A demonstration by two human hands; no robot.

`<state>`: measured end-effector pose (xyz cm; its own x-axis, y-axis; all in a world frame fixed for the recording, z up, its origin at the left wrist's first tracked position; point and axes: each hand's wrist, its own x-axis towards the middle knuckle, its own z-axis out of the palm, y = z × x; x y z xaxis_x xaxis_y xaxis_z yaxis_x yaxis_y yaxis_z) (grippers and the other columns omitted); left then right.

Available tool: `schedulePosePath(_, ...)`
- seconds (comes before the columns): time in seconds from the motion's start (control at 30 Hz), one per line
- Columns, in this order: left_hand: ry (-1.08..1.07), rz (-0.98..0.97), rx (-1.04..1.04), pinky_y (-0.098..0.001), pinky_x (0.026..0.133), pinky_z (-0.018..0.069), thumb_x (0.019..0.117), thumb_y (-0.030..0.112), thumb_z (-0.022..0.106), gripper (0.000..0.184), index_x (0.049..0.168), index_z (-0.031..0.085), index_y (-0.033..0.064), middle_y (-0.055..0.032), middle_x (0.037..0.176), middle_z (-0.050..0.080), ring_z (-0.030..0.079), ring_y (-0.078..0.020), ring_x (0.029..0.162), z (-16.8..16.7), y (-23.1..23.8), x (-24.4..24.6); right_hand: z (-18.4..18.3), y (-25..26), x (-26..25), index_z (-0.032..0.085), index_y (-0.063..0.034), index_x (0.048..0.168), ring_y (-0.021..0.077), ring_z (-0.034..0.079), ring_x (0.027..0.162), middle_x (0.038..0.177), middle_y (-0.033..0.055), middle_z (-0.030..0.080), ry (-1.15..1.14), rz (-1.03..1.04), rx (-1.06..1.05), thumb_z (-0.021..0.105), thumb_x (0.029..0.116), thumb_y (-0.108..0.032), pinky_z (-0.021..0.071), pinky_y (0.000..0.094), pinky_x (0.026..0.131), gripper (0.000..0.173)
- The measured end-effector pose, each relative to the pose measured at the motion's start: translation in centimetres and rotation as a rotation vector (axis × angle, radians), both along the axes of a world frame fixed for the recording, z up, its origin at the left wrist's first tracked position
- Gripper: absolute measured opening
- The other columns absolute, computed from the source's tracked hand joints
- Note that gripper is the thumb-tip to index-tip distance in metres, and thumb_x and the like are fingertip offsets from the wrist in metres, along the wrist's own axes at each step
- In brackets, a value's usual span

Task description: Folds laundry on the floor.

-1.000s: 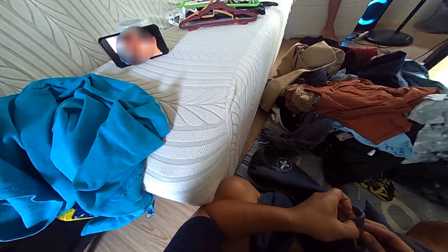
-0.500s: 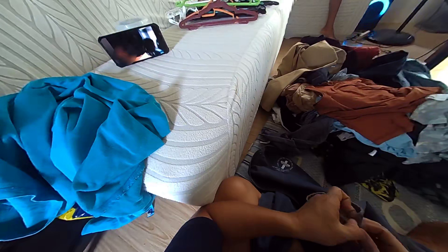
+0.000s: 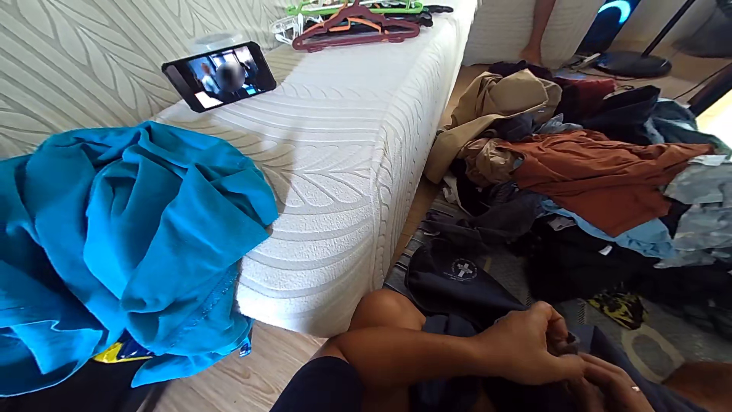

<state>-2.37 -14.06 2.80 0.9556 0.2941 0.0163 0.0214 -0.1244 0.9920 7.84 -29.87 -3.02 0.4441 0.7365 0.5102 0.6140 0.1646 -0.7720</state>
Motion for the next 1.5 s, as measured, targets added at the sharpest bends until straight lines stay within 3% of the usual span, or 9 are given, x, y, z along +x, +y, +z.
schedulePosePath(0.3,0.035,-0.038,-0.082,-0.0329,0.081,0.0543,0.0955,-0.003,0.061,0.031,0.123,0.049,-0.0117,-0.0210,0.106,0.062,0.064,-0.0187,0.089,0.3,0.9,0.2,-0.3,0.1,0.2,0.066,-0.0048,0.098,-0.0036,0.060,0.110,0.110,-0.0042,0.068,0.121,0.044,0.034,0.060,0.1016,-0.012,0.0509,0.0158,0.096,0.009)
schedulePosePath(0.43,0.051,-0.090,-0.093,-0.0325,0.080,0.0531,0.0937,-0.004,0.062,0.033,0.125,0.052,-0.0107,-0.0206,0.108,0.062,0.062,-0.0183,0.088,0.6,1.2,0.2,-0.2,0.3,0.1,0.066,-0.0048,0.096,-0.0049,0.061,0.109,0.108,-0.0062,0.068,0.109,0.013,0.054,0.060,0.1022,-0.011,0.0509,0.0156,0.096,0.011)
schedulePosePath(0.7,0.064,-0.137,-0.082,-0.0357,0.083,0.0537,0.0924,-0.003,0.066,0.038,0.127,0.053,-0.0099,-0.0213,0.111,0.063,0.063,-0.0211,0.092,0.5,1.6,0.3,-0.4,0.3,0.1,0.066,0.0020,0.096,-0.0035,0.061,0.108,0.105,0.0008,0.069,0.067,-0.016,0.042,0.058,0.1032,-0.011,0.0504,0.0155,0.097,0.017)
schedulePosePath(0.9,0.081,-0.123,0.147,-0.0439,0.082,0.0547,0.0963,0.002,0.063,0.037,0.131,0.054,-0.0086,-0.0235,0.103,0.067,0.066,-0.0292,0.089,0.3,1.9,0.4,-0.7,0.4,-0.5,0.066,0.0135,0.096,0.0022,0.062,0.108,0.106,0.0170,0.068,-0.001,-0.056,-0.023,0.056,0.1023,-0.007,0.0494,0.0147,0.097,0.023)
schedulePosePath(1.03,0.040,-0.052,0.171,-0.0444,0.083,0.0549,0.0974,0.002,0.060,0.035,0.131,0.054,-0.0087,-0.0230,0.102,0.066,0.066,-0.0300,0.090,0.4,1.9,0.4,-0.3,0.3,-0.1,0.066,0.0128,0.107,0.0030,0.061,0.110,0.111,0.0199,0.067,-0.037,0.002,-0.044,0.059,0.1036,-0.022,0.0488,0.0151,0.096,0.035)
schedulePosePath(1.13,-0.041,-0.011,0.204,-0.0416,0.086,0.0530,0.0986,0.002,0.058,0.026,0.122,0.061,-0.0090,-0.0222,0.102,0.067,0.065,-0.0283,0.093,0.2,1.9,0.5,0.2,0.1,-0.1,0.066,0.0102,0.115,0.0131,0.063,0.106,0.113,0.0238,0.067,-0.115,-0.021,-0.095,0.074,0.0947,-0.031,0.0514,0.0209,0.091,0.047)
schedulePosePath(1.23,-0.134,-0.010,0.286,-0.0402,0.096,0.0501,0.0990,0.003,0.057,0.022,0.113,0.070,-0.0084,-0.0238,0.107,0.069,0.065,-0.0303,0.107,-0.6,1.9,0.7,0.1,0.2,-0.2,0.069,0.0118,0.108,0.0264,0.066,0.100,0.105,0.0289,0.069,-0.245,-0.108,-0.121,0.072,0.0941,-0.019,0.0525,0.0278,0.091,0.034)
schedulePosePath(1.4,-0.168,-0.175,0.461,-0.0467,0.095,0.0515,0.0943,0.019,0.073,0.035,0.119,0.070,-0.0056,-0.0256,0.111,0.068,0.065,-0.0358,0.108,-0.7,2.5,0.7,0.2,0.0,0.0,0.066,0.0152,0.096,0.0135,0.066,0.092,0.091,0.0244,0.068,-0.206,-0.185,-0.057,0.056,0.0996,-0.005,0.0509,0.0196,0.089,0.023)
schedulePosePath(1.5,-0.297,-0.169,0.570,-0.0445,0.089,0.0551,0.0922,0.012,0.074,0.025,0.111,0.073,-0.0051,-0.0233,0.103,0.071,0.069,-0.0341,0.100,-1.4,2.4,0.8,0.4,-0.1,0.1,0.064,0.0149,0.096,-0.0032,0.061,0.089,0.088,0.0117,0.066,-0.084,-0.180,-0.010,0.051,0.1044,-0.007,0.0496,0.0126,0.086,0.026)
